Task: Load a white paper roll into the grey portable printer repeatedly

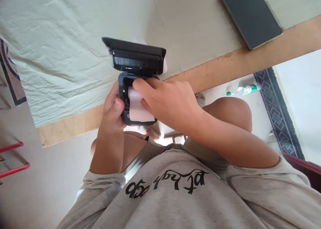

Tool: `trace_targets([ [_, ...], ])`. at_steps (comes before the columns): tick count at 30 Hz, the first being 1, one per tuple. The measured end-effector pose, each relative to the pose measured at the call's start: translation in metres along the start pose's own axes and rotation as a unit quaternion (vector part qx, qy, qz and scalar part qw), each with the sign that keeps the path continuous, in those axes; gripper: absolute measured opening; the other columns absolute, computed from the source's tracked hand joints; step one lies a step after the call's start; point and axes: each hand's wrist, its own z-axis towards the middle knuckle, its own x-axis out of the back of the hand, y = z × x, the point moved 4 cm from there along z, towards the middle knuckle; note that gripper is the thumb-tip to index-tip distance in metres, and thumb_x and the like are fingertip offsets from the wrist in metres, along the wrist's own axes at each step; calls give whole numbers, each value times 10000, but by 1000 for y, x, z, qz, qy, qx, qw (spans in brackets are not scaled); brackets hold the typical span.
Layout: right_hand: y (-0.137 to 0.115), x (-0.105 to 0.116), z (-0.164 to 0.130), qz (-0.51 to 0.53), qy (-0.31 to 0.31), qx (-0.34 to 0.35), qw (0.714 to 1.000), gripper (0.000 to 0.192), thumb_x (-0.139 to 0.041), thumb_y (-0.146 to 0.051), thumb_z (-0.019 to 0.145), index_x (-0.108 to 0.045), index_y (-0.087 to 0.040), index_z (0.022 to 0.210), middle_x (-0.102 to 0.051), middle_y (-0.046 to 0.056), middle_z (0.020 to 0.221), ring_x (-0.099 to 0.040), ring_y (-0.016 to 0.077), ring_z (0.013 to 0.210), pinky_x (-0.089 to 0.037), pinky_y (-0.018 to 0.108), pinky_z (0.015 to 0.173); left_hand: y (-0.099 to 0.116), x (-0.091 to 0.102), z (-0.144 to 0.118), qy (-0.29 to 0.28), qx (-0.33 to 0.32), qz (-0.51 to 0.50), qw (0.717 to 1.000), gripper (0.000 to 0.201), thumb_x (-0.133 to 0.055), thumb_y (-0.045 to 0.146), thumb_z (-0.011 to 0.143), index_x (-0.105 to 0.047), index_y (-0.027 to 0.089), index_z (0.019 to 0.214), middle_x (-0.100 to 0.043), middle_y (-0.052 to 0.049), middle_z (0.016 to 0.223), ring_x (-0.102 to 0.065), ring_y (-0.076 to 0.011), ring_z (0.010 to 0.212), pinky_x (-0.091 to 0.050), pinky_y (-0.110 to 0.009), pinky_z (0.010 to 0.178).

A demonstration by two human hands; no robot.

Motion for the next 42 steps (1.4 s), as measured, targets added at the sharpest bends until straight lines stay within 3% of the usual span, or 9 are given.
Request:
trace_targets([
  [5, 12, 9, -1, 211, 48, 81, 973, 284, -651, -196, 805, -586, -217, 1081, -692, -55, 842, -473, 45, 526, -308, 228, 527, 4, -1, 3, 3, -28, -14, 1000, 596, -555, 596, 914, -501, 287, 1420, -540, -47, 1488, -197, -314, 1575, -306, -465, 1274],
  [8, 28, 12, -2, 456, -2, 110, 883, 332, -659, -209, 821, -514, -249, 1117, -687, -54, 967, -492, 19, 511, -370, 196, 487, 3, 0, 3, 42, -13, -48, 998, 591, -536, 615, 916, -529, 260, 1388, -573, -67, 1438, -265, -318, 1554, -322, -475, 1265],
  [12, 71, 9, 8, 598, 35, -73, 797, 333, -577, -391, 810, -462, -285, 1104, -649, -8, 917, -537, 112, 580, -375, 249, 428, 0, 2, 4, 98, 2, -116, 988, 451, -487, 562, 960, -591, 274, 1291, -639, -41, 1307, -414, -288, 1484, -386, -468, 1229],
  [16, 110, -2, 16, 494, 112, -195, 840, 193, -477, -404, 801, -479, -261, 931, -570, 45, 856, -479, 142, 602, -391, 307, 478, -2, 4, 5, 121, 6, -135, 983, 455, -482, 561, 958, -592, 276, 1296, -643, -44, 1274, -517, -289, 1399, -470, -451, 1153],
  [24, 125, -3, 28, 66, 168, -112, 977, 185, -700, -331, 811, -612, -255, 956, -654, 75, 1040, -617, 235, 977, -512, 437, 918, -3, 3, 5, 115, -7, -123, 986, 428, -460, 535, 974, -611, 285, 1287, -666, -16, 1267, -602, -231, 1295, -467, -404, 1156],
  [28, 133, -6, 28, 38, 126, -151, 980, 406, -685, -304, 816, -532, -295, 1193, -666, 45, 1078, -653, 249, 992, -529, 440, 889, -3, 3, 6, 122, -3, -120, 985, 464, -499, 564, 949, -600, 287, 1308, -647, -30, 1307, -565, -252, 1345, -469, -396, 1147],
  [31, 128, 2, 19, 67, 189, -102, 974, 695, -734, -342, 764, -393, -292, 1368, -614, 70, 1234, -647, 259, 1123, -513, 466, 985, -4, 4, 7, 121, 3, -117, 986, 476, -511, 589, 936, -598, 298, 1303, -638, -27, 1313, -528, -267, 1382, -473, -399, 1137],
  [35, 100, 15, 4, 130, 321, 51, 937, 462, -607, -289, 834, -526, -174, 1274, -586, 126, 1172, -642, 227, 1050, -519, 400, 928, -4, 4, 9, 114, -2, -122, 986, 475, -510, 593, 937, -603, 297, 1297, -646, -9, 1280, -584, -243, 1296, -471, -403, 1125],
  [42, 58, -20, 27, 154, 116, -25, 981, 524, -639, -236, 820, -459, -245, 1312, -542, 116, 1305, -584, 210, 1155, -550, 359, 899, 1, -2, 8, 129, -10, -143, 981, 425, -452, 522, 978, -620, 253, 1260, -667, -41, 1234, -631, -207, 1183, -500, -382, 1066],
])
